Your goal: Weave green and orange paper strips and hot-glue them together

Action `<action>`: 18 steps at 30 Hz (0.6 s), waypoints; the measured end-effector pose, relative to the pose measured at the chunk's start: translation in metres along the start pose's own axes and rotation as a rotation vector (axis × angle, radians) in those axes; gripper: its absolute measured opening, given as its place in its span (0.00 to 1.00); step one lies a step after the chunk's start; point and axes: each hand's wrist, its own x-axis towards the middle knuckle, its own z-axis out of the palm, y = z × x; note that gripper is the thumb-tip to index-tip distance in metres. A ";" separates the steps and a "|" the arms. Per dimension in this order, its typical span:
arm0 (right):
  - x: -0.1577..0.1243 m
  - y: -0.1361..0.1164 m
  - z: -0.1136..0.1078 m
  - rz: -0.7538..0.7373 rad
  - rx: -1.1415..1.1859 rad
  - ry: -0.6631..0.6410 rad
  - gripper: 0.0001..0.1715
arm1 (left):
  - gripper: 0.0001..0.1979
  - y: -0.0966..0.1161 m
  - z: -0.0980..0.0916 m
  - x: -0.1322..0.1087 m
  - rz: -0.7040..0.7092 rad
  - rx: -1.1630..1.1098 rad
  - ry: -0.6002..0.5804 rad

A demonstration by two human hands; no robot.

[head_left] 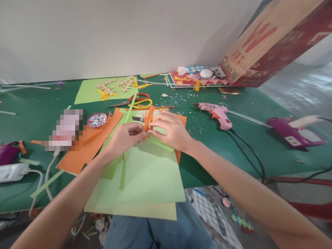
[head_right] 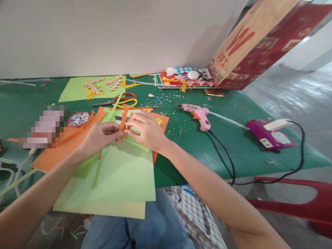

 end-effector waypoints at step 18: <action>-0.002 0.002 0.006 -0.063 0.091 0.039 0.11 | 0.10 0.002 0.000 -0.001 -0.054 0.056 -0.066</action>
